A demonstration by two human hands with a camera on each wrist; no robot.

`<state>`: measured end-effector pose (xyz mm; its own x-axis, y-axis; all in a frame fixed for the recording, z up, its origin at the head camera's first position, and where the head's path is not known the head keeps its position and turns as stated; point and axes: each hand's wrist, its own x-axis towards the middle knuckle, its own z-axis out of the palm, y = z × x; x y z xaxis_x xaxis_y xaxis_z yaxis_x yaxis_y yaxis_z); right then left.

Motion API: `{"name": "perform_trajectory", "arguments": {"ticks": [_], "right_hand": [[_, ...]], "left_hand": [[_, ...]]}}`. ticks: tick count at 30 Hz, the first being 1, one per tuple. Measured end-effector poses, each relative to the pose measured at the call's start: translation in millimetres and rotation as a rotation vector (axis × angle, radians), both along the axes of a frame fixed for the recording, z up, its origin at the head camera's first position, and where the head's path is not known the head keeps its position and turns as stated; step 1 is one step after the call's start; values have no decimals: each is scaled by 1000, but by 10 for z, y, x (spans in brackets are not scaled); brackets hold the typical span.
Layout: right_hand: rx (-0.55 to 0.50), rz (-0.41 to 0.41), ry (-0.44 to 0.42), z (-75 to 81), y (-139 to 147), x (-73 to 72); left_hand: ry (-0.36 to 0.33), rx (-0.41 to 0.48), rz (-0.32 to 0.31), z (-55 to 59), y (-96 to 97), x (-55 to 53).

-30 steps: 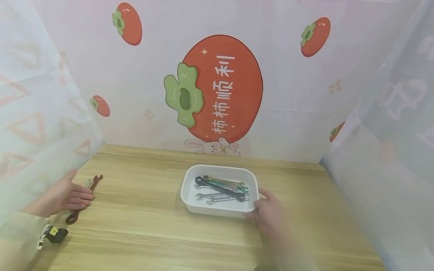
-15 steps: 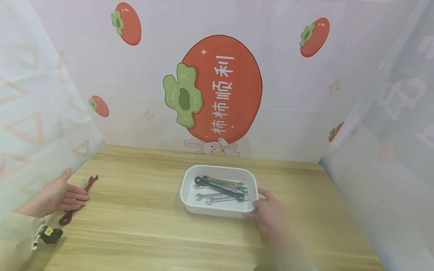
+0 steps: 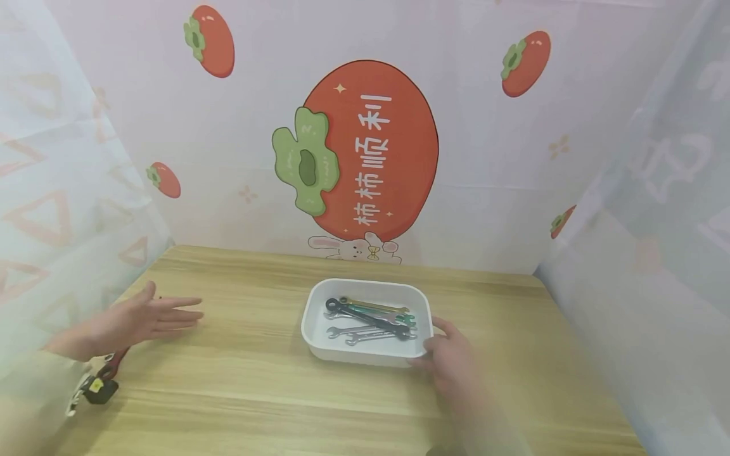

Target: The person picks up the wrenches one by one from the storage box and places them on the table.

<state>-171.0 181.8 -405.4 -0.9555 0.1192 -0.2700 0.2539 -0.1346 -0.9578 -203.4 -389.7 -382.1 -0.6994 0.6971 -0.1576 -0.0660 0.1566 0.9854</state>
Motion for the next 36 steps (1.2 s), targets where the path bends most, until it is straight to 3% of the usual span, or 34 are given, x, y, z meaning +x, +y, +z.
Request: {"name": "perform_trajectory", "arguments": {"ticks": [2, 3, 6, 13, 17, 20, 24, 26, 29, 32, 36], "right_hand": [[2, 1, 2, -4, 1, -1], [1, 1, 2, -7, 1, -3], [-5, 0, -1, -16, 6, -7], [3, -3, 0, -11, 12, -9], [12, -5, 2, -7, 17, -13], [10, -10, 3, -22, 23, -24], [-1, -6, 2, -45, 27, -42], [-4, -3, 1, -51, 27, -47], [-2, -2, 5, -45, 23, -51], [0, -3, 6, -39, 21, -51], [-3, -7, 2, -54, 29, -50]], "left_hand": [[100, 80, -169, 22, 188, -43], [137, 112, -223, 37, 296, -65], [264, 141, -264, 88, 648, -158], [407, 9, -154, 193, 1548, -404], [448, -72, -168, 181, 2030, -532], [499, -191, -163, 172, 2285, -604], [588, -399, -104, 207, 2448, -643], [584, -426, -74, 235, 2507, -658], [475, -318, -63, 257, 2609, -687], [364, -218, -103, 243, 2731, -720], [290, -217, -165, 179, 2878, -754]]}}
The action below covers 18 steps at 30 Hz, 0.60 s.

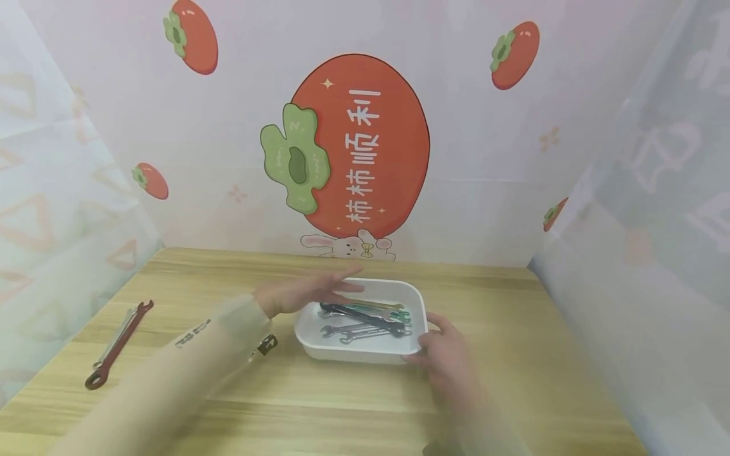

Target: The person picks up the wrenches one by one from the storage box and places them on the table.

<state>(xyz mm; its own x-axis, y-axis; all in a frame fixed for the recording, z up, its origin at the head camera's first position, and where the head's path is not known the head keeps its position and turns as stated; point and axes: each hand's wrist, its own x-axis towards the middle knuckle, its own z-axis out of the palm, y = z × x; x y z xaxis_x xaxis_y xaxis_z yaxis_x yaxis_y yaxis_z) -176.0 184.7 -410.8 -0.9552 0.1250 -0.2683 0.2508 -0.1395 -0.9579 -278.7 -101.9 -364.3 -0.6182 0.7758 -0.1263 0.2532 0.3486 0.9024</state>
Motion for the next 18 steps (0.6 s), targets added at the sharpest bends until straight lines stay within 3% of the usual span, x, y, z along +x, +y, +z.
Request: {"name": "perform_trajectory", "arguments": {"ticks": [8, 14, 18], "right_hand": [[1, -4, 11, -10, -2, -2], [-2, -2, 13, -6, -6, -2], [3, -3, 9, -14, -6, -7]], "left_hand": [[-13, -138, 64, -134, 183, -39], [45, -218, 59, -138, 231, -9], [136, -232, 30, -177, 227, -16]]}}
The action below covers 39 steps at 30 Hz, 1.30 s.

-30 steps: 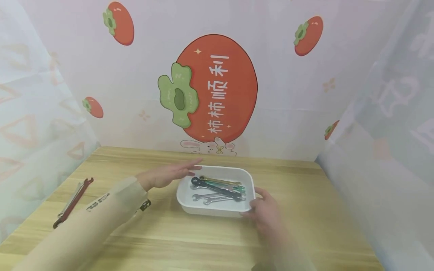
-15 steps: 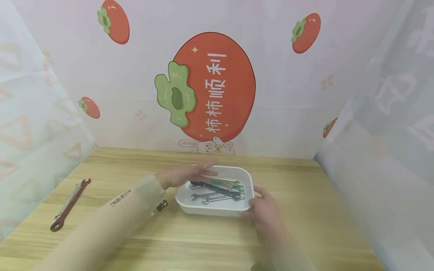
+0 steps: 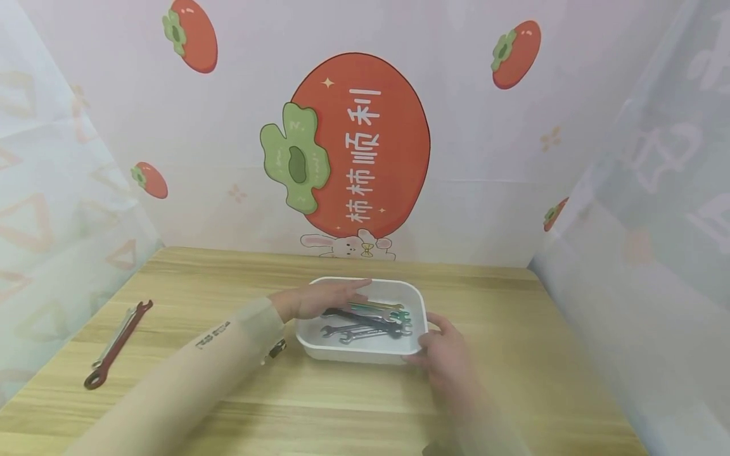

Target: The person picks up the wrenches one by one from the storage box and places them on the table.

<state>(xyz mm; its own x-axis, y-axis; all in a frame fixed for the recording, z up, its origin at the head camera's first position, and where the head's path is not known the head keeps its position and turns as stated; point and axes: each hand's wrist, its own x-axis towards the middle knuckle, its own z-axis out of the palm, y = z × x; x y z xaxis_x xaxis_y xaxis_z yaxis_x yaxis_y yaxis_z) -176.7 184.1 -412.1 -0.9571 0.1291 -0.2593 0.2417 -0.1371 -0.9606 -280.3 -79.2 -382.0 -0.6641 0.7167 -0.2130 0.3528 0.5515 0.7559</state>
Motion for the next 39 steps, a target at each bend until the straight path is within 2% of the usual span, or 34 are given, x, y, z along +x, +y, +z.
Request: {"name": "perform_trajectory", "arguments": {"ticks": [4, 6, 13, 18, 21, 23, 27, 33, 39], "right_hand": [[3, -3, -4, -13, 0, -5], [2, -5, -4, -16, -1, -8], [15, -8, -3, -8, -5, -9], [12, -11, 0, -6, -7, -8], [9, -12, -1, -4, -9, -9], [8, -11, -3, 0, -11, -10], [4, -8, -6, 13, -17, -10], [10, -3, 0, 30, -23, -6], [18, -6, -3, 29, -26, 11]], "left_hand": [[87, -12, -62, -72, 16, -9], [97, -9, -78, -98, 31, -16], [155, -43, -72, -155, 90, -66], [279, -113, -95, -214, 138, -111], [352, -158, -85, -249, 156, -126], [365, -179, -64, -264, 164, -121], [366, -188, -40, -250, 168, -72], [495, -197, -107, -206, 164, -16], [536, -252, -121, -207, 177, -1]]}}
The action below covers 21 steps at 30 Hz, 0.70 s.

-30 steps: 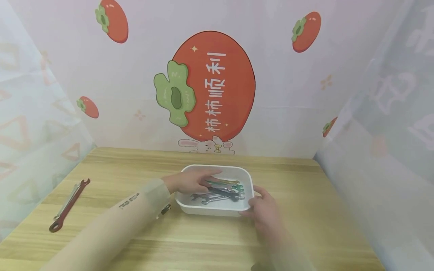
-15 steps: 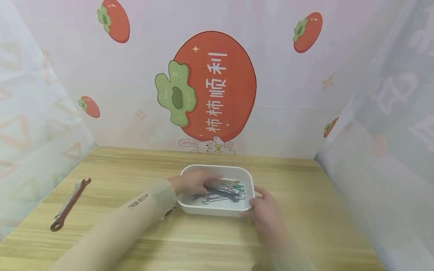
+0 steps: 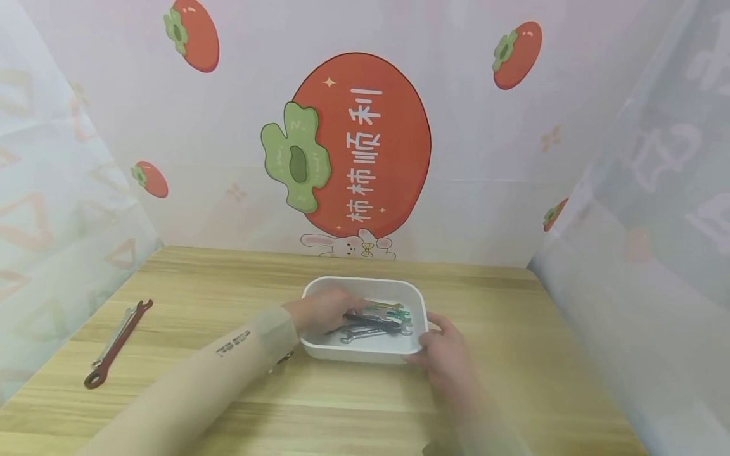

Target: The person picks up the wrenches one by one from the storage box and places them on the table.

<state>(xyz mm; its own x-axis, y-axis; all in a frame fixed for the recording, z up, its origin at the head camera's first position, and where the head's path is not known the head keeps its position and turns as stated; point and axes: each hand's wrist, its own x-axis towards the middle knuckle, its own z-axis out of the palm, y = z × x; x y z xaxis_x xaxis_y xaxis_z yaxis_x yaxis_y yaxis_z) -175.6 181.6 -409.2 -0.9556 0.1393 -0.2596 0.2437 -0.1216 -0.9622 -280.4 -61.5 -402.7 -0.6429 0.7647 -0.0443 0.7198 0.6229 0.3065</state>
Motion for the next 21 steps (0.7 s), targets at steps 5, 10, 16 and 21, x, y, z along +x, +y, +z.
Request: {"name": "perform_trajectory", "arguments": {"ticks": [5, 10, 16, 21], "right_hand": [[-8, -6, 1, -15, 2, -3], [-17, -3, 4, -15, 6, 7], [-11, 3, 8, -8, 6, 13], [-15, -5, 7, -13, 5, 0]], "left_hand": [[53, -20, -27, -58, 10, -14], [80, -27, -38, -116, 18, -28], [79, -28, -43, -97, 24, -26], [21, 12, -15, -50, 39, -13]]}}
